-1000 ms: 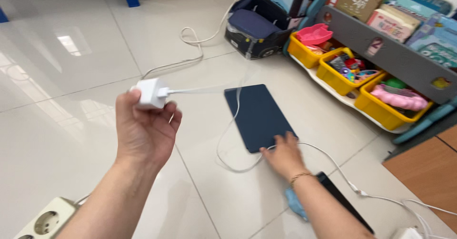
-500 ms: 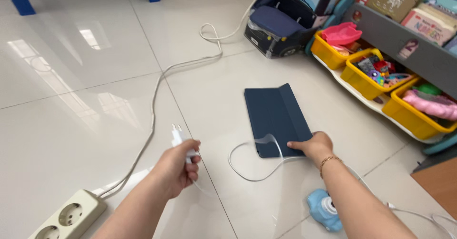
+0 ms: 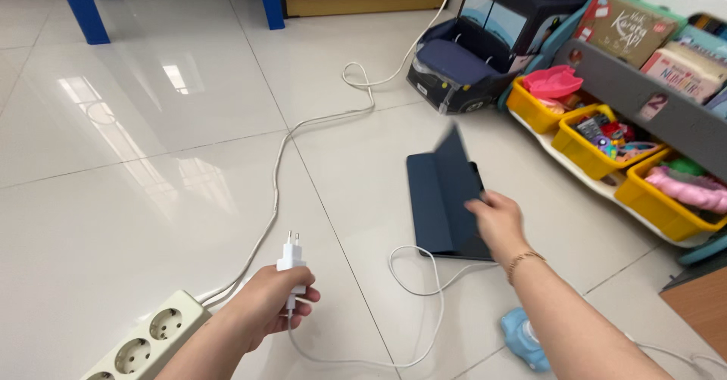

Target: The person connects a tablet, a smartphone, and two toy cameras to chargers and plugs them into power outlets. The person then unplugs the tablet and smartphone chargers and places them on a cabinet, before reconnecting the toy cameras to different outlets.

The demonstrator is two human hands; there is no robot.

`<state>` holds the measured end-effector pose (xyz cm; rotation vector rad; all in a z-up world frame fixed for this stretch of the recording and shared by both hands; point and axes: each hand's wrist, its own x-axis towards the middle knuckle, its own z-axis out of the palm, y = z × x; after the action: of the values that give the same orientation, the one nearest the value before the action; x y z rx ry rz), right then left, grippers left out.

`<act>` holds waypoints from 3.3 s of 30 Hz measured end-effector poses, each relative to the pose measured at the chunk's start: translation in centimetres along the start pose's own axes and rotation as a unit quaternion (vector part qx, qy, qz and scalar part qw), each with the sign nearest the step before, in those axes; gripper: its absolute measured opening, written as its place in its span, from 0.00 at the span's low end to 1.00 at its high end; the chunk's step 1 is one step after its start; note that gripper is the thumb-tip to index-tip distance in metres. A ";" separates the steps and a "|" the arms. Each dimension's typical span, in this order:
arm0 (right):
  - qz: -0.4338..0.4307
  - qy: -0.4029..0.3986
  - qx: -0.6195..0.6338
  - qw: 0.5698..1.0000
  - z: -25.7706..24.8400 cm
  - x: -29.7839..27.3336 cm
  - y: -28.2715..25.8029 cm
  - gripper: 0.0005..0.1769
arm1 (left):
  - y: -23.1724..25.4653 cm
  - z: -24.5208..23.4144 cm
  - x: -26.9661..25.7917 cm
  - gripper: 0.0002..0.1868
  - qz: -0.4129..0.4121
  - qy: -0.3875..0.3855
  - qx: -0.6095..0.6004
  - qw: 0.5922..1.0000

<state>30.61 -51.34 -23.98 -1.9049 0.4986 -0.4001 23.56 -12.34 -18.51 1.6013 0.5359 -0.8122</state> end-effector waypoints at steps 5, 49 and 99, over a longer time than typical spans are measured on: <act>-0.174 -0.087 -0.096 0.976 7.1 -4.9 -7.6 0.11 | -1.5 -0.5 -1.0 0.10 -0.006 -0.080 -0.045 0.996; -0.285 -0.175 -0.161 0.929 2.1 -13.2 -23.4 0.17 | 3.2 -6.6 -11.8 0.12 0.098 -0.013 -0.207 0.973; -0.178 -0.461 -0.067 0.867 2.3 -16.5 -24.9 0.13 | 4.8 -1.4 -12.2 0.15 0.419 0.091 0.054 0.902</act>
<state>21.51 -32.64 -2.38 -2.0611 -0.4809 0.3456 19.43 -10.76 -6.14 1.7940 -0.1047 -0.0366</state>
